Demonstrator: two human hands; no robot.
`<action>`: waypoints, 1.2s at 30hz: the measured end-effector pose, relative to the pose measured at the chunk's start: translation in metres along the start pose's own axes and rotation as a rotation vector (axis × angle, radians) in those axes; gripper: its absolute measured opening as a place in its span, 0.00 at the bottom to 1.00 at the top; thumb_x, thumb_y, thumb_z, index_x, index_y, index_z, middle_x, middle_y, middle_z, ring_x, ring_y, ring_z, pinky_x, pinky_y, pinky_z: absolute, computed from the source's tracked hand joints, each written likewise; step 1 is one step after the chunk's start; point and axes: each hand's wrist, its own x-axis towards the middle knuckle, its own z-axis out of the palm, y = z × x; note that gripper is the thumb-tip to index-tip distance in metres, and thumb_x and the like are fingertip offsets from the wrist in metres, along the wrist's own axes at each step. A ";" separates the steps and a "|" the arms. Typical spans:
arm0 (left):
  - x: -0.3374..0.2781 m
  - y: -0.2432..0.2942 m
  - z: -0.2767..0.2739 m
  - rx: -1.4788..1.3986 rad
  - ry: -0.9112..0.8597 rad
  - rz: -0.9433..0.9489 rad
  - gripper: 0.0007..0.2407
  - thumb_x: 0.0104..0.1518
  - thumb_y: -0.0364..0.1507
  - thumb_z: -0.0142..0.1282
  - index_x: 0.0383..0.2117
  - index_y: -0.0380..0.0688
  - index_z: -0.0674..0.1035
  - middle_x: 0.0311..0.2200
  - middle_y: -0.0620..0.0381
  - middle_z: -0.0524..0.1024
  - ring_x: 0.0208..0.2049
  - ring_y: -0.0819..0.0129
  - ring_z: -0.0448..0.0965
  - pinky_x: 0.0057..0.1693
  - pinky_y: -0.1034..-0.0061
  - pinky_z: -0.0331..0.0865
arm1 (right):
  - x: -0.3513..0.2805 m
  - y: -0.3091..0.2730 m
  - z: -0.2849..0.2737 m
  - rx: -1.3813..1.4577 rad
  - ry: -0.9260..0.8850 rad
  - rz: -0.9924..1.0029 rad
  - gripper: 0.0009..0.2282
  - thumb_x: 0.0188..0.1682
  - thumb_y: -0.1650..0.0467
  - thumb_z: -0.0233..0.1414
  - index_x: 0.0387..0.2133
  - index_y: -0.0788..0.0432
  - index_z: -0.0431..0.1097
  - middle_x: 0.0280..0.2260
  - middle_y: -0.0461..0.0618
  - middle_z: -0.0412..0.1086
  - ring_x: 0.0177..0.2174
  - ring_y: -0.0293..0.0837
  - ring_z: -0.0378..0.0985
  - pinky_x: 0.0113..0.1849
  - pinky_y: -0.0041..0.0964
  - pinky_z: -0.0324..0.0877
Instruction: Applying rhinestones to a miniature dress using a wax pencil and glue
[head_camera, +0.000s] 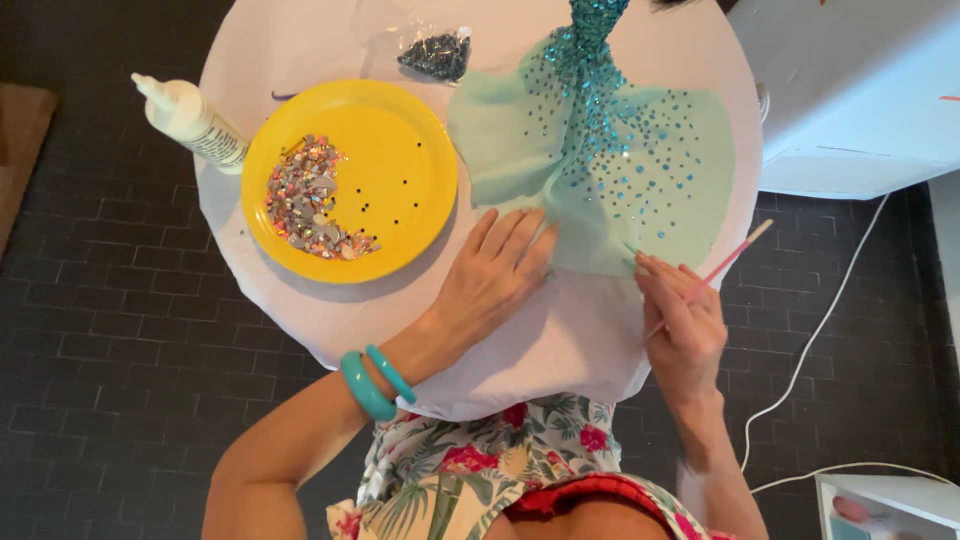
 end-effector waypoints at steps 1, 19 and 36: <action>0.005 -0.002 0.002 0.053 0.038 0.002 0.24 0.66 0.33 0.69 0.67 0.43 0.77 0.62 0.42 0.77 0.66 0.46 0.78 0.73 0.47 0.73 | -0.001 0.000 -0.003 0.015 0.001 0.005 0.05 0.64 0.82 0.60 0.46 0.67 0.85 0.49 0.60 0.87 0.50 0.61 0.91 0.59 0.55 0.79; 0.034 -0.013 -0.048 0.200 0.184 0.145 0.04 0.71 0.19 0.61 0.43 0.41 0.86 0.37 0.55 0.81 0.41 0.60 0.80 0.50 0.62 0.74 | -0.004 0.053 -0.066 -0.009 -0.194 -0.050 0.07 0.68 0.85 0.59 0.52 0.69 0.83 0.55 0.65 0.85 0.57 0.61 0.88 0.66 0.64 0.78; -0.004 -0.033 -0.049 0.188 -0.039 0.210 0.08 0.72 0.20 0.56 0.40 0.35 0.89 0.55 0.42 0.82 0.56 0.49 0.81 0.68 0.43 0.76 | -0.053 0.041 -0.041 0.215 -0.313 0.158 0.19 0.57 0.78 0.67 0.61 0.62 0.78 0.61 0.59 0.81 0.59 0.55 0.86 0.71 0.58 0.76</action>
